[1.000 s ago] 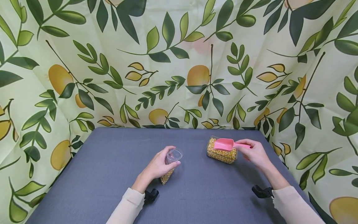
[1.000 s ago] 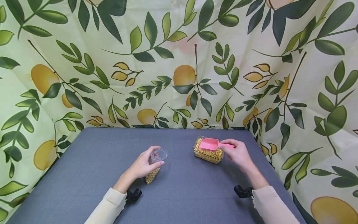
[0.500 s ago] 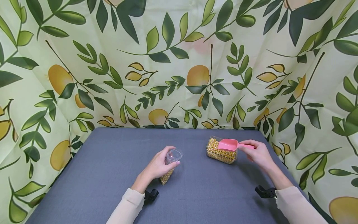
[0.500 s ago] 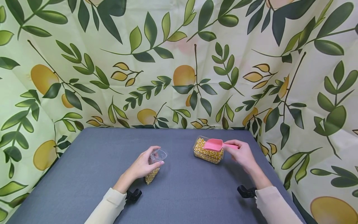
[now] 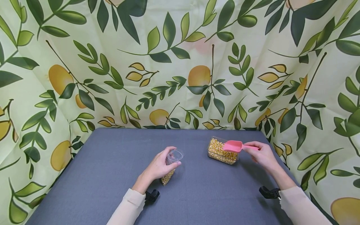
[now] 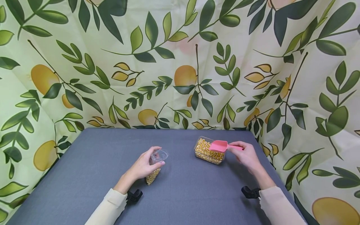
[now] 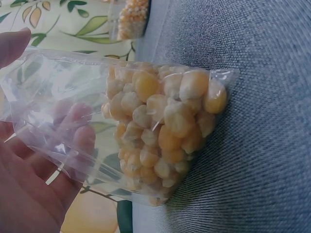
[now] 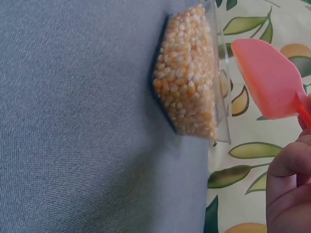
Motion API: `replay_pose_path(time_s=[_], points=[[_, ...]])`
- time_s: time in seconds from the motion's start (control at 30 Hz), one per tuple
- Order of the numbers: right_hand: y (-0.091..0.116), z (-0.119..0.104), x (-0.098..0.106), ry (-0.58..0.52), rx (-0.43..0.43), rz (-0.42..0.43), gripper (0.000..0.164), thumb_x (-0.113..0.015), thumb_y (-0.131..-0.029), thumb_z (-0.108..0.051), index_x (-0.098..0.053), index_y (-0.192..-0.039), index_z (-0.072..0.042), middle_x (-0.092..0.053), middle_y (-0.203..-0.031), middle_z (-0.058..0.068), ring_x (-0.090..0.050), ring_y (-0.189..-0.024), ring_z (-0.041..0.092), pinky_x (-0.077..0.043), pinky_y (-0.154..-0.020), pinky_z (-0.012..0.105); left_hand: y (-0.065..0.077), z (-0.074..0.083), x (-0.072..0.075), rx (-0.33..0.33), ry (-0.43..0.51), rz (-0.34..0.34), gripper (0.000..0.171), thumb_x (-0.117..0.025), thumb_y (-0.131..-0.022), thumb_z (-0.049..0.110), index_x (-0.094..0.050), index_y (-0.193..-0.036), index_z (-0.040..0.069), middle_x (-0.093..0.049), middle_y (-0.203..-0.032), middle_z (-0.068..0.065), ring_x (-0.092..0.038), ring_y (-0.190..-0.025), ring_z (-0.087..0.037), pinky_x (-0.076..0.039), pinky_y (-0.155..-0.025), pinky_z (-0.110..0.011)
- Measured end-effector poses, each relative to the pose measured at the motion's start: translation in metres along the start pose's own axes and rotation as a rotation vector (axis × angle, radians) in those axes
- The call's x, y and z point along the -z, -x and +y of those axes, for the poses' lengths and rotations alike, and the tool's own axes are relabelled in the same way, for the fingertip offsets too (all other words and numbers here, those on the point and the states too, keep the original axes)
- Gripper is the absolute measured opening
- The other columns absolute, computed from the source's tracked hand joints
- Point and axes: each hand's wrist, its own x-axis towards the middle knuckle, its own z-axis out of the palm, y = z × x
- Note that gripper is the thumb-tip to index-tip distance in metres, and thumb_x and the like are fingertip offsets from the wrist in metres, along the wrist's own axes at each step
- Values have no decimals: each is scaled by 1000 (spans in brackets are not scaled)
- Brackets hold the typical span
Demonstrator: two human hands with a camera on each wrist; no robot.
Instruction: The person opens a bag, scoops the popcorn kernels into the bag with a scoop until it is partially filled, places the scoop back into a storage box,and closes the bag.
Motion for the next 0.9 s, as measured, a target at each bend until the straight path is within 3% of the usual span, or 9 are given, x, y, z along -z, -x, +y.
replay_pose_path(time_s=[0.27, 0.53, 0.77, 0.9], points=[[-3, 7, 3, 23, -24, -16, 40, -67, -90, -25, -60, -116, 5, -48, -58, 2, -43, -45, 13, -38, -44, 33, 0, 0, 0, -4, 9, 3, 59, -66, -83, 52, -47, -132, 24, -58, -99, 6, -55, -77, -7, -47, -70, -28], [-4, 9, 4, 49, -49, -14, 46, -70, -87, -35, -61, -114, 1, -49, -60, 3, -44, -46, 15, -39, -45, 33, 0, 1, 0, 26, -1, -6, 60, -66, -83, 53, -46, -133, 28, -58, -102, 5, -54, -74, -8, -46, -68, -27], [-8, 13, 5, 64, -52, -18, 46, -70, -86, -37, -62, -113, 0, -46, -57, 2, -43, -45, 14, -38, -45, 33, 0, 0, -1, 1, 13, -5, 60, -66, -84, 52, -46, -133, 24, -60, -111, -7, -56, -77, -9, -47, -70, -29], [-9, 14, 5, 79, -59, -27, 46, -70, -86, -37, -62, -113, 0, -45, -57, 2, -43, -45, 15, -38, -45, 33, 0, 0, -1, -6, 15, 1, 60, -66, -84, 51, -47, -133, 23, -60, -108, -5, -55, -77, -9, -47, -69, -29]])
